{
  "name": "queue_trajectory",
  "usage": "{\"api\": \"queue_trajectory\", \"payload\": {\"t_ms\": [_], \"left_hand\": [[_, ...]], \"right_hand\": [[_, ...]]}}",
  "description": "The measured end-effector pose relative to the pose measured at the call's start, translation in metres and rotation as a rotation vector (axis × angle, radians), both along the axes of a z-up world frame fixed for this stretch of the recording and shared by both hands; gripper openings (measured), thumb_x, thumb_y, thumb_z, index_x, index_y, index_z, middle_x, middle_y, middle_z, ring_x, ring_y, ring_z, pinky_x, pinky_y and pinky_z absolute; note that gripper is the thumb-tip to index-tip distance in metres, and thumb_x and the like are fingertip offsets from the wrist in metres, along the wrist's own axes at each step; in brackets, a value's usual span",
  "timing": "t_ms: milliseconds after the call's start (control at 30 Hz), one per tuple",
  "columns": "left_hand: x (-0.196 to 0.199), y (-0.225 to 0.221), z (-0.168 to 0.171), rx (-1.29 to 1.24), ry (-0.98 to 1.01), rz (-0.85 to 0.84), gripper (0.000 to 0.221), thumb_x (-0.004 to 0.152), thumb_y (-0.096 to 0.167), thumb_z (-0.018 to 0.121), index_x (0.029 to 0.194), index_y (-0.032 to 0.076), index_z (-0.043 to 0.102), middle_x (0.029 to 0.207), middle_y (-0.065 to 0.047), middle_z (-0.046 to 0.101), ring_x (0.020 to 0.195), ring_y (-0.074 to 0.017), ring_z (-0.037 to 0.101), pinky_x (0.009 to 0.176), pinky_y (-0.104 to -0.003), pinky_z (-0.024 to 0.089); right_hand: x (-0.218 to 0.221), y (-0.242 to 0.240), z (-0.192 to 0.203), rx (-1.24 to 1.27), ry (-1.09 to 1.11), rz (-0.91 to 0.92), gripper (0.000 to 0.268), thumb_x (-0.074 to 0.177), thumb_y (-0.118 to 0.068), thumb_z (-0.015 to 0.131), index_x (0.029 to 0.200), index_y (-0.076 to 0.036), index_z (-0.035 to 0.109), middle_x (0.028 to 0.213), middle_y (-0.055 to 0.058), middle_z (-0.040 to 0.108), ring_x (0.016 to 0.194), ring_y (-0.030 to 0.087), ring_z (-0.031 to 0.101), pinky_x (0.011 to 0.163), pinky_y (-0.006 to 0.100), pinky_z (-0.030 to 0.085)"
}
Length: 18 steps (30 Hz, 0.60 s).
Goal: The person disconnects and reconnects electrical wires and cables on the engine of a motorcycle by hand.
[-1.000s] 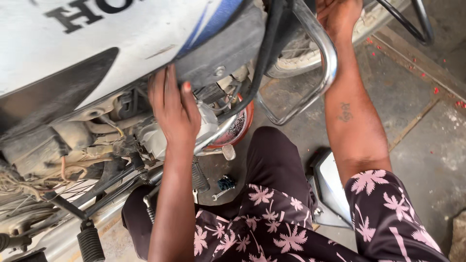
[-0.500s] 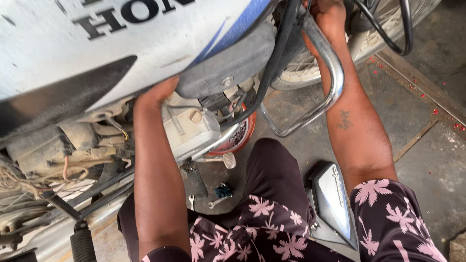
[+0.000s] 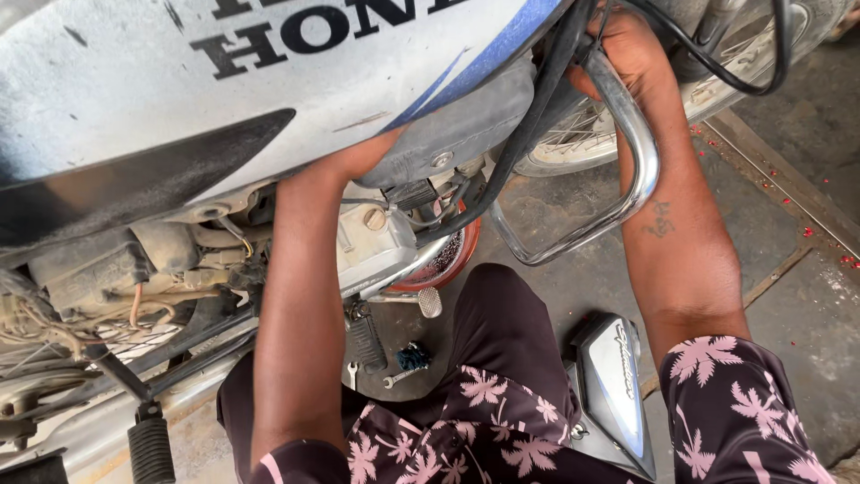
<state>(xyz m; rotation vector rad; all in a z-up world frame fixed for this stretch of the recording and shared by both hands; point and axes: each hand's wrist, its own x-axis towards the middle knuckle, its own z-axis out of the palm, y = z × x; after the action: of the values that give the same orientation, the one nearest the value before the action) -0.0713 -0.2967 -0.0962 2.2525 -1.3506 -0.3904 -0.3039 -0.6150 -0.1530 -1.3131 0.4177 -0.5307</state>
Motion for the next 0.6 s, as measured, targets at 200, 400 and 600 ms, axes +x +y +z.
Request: {"api": "queue_trajectory", "payload": {"t_ms": [200,400,600], "left_hand": [[0.024,-0.006,-0.018,-0.015,-0.162,-0.06,0.053,0.1,0.058,0.046,0.147,0.036,0.052,0.156,0.006,0.05,0.143,-0.0208,0.048,0.115,-0.04,0.042],[0.069,-0.011,-0.066,-0.038,-0.104,0.032,0.051,0.1,0.057,0.047,0.145,0.034,0.053,0.154,0.004,0.052,0.14,-0.0219,0.049,0.113,-0.041,0.043],[0.069,-0.019,-0.071,-0.055,-0.09,0.029,0.05,0.099,0.055,0.048,0.143,0.033,0.055,0.151,0.003,0.053,0.138,-0.023,0.051,0.111,-0.041,0.043]], "right_hand": [[0.012,0.018,0.02,0.296,-0.103,-0.02,0.026,0.097,-0.027,0.063,0.108,-0.007,0.075,0.11,0.01,0.077,0.109,0.026,0.073,0.106,0.062,0.048],[0.008,0.01,0.024,0.241,-0.023,0.037,0.022,0.1,-0.025,0.067,0.11,-0.006,0.073,0.104,0.011,0.074,0.099,0.027,0.072,0.105,0.068,0.052],[0.008,0.013,0.026,0.152,0.067,-0.033,0.027,0.098,-0.025,0.064,0.112,-0.004,0.072,0.102,0.012,0.076,0.095,0.028,0.076,0.094,0.064,0.06]]}}
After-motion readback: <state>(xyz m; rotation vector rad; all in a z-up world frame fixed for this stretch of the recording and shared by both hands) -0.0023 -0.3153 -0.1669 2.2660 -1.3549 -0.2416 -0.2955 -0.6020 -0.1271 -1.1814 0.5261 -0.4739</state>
